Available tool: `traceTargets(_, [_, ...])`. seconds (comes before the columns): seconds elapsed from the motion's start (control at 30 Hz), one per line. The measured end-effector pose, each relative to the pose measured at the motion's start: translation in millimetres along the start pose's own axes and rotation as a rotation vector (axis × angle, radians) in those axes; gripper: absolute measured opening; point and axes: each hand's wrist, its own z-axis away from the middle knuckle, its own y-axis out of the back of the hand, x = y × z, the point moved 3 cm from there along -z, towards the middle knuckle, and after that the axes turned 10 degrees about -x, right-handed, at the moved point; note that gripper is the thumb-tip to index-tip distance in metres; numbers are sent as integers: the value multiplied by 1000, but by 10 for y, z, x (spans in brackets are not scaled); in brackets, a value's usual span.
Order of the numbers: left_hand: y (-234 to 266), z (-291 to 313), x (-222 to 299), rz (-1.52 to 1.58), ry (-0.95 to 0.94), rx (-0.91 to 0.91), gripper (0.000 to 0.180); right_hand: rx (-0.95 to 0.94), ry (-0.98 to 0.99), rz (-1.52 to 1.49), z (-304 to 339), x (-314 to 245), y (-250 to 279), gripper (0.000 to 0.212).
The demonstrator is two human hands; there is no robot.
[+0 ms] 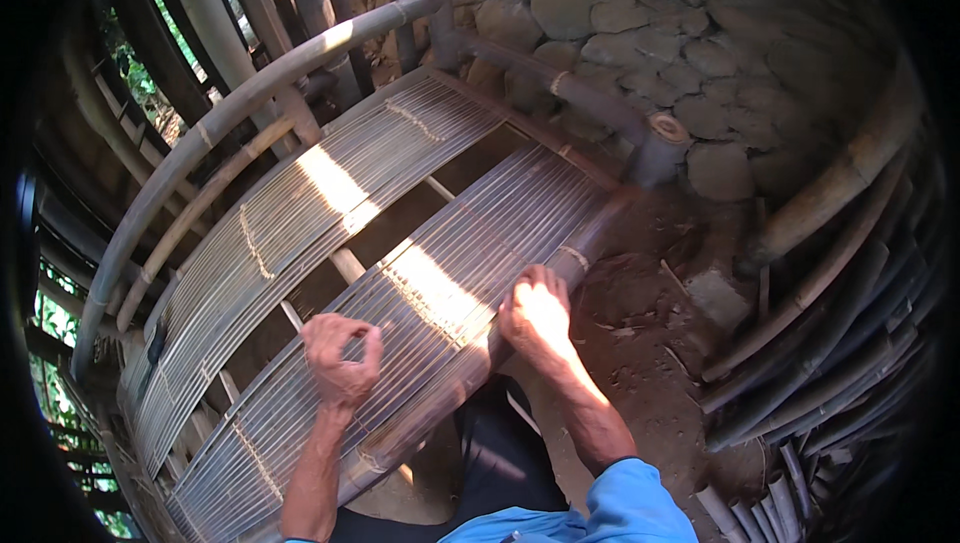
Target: The person is weaving thin bamboo strips onto a frame and using a cord to tie and secure them.
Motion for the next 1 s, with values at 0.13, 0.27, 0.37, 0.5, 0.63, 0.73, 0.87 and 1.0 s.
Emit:
traceTargets(0.13, [-173,-360,440,369,-65,-232,13,-280,-24,-354,4,-290,32,17])
traceTargets(0.27, [-315,-683,831,729,-139,-459,20,-679,28,-557,-52,-584,549,25])
traceTargets(0.37, [-363,-814,772,909,-97,-614,23,-606,168,-437,-205,-754,990,21])
traceTargets(0.5, [-207,-929,210,906,112,-590,17,-473,246,-562,-746,-395,1135,12])
traceTargets(0.63, [-304,-1054,-737,872,511,-299,17,-628,73,-723,-1572,211,606,27])
traceTargets(0.73, [-701,-1155,-1117,652,598,-247,18,-513,117,-477,-2065,396,168,35])
traceTargets(0.87, [-1350,-1412,-1141,42,555,-636,20,-657,58,-335,-2423,325,-761,46])
traceTargets(1.0, [-2061,-1667,-1028,245,528,-535,17,-782,-101,-299,-2470,318,-1188,80])
